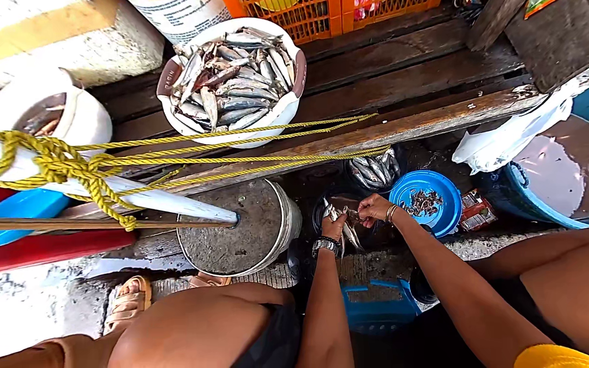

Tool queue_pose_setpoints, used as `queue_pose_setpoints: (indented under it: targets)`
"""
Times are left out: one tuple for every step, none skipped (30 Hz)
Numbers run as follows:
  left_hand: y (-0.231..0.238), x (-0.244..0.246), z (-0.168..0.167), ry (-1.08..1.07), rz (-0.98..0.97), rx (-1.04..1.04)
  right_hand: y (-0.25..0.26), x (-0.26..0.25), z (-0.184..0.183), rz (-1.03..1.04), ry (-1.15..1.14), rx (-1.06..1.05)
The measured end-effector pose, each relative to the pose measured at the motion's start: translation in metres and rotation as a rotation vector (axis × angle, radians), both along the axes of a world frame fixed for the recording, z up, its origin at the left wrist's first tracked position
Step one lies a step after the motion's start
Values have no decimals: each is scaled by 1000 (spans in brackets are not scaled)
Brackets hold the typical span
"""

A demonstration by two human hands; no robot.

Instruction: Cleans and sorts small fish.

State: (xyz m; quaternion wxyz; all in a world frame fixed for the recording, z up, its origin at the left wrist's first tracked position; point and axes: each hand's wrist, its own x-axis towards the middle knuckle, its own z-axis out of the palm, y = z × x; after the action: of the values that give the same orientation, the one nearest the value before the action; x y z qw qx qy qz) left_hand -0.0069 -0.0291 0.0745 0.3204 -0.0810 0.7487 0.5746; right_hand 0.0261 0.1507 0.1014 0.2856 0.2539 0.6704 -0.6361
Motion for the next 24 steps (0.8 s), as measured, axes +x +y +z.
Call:
queue_pose_setpoints:
  targets:
    - [-1,0,-2,-13,20,-2,6,2,-12,-26,25,-44]
    - [-2,0,-4,-27,37,-6,8,3,-19,-46,49,-68]
    - [-2,-1,-5,-43,51,-9,7,4,-19,-52,68,-69]
    - [-2,-1,-6,-62,61,-14,3,3,-21,-43,98,-52]
    - [0,0,-6,-74,72,-11,-3,3,-20,-15,130,-20]
    - [1,0,-6,-82,85,-5,-9,2,-20,25,170,24]
    - [3,1,-5,-90,100,2,-15,2,-20,70,221,80]
    - [3,1,-5,-101,113,10,-21,2,-18,123,275,159]
    - [4,1,-5,-112,125,12,-26,1,-17,179,325,237]
    - [5,1,-4,-127,142,20,-30,1,-14,239,361,299]
    - [5,1,-1,-141,162,31,-32,2,-11,296,376,341]
    - [5,2,0,-148,183,37,-33,1,-9,343,379,362]
    - [4,2,-1,-152,206,46,-34,1,-8,383,366,365]
    - [3,3,-3,-153,235,50,-34,1,-6,418,337,358]
    - [1,4,-4,-155,260,47,-35,0,-2,451,291,350]
    - [0,3,-4,-162,283,42,-35,0,2,479,237,343]
    - [-1,3,-5,-169,307,41,-36,1,4,494,187,334]
    - [-1,2,-6,-176,332,41,-36,2,6,495,149,323]
    - [-2,1,-7,-178,356,39,-36,4,6,485,126,310]
    - [-3,0,-8,-177,373,41,-36,6,6,477,109,296]
    - [-4,-1,-8,-172,392,47,-34,8,5,474,96,280]
    - [-4,-2,-7,-165,416,59,-32,9,5,476,85,272]
    - [-5,-3,-5,-159,445,76,-30,11,4,479,77,267]
    - [-6,-4,-3,-153,472,101,-27,12,5,476,64,264]
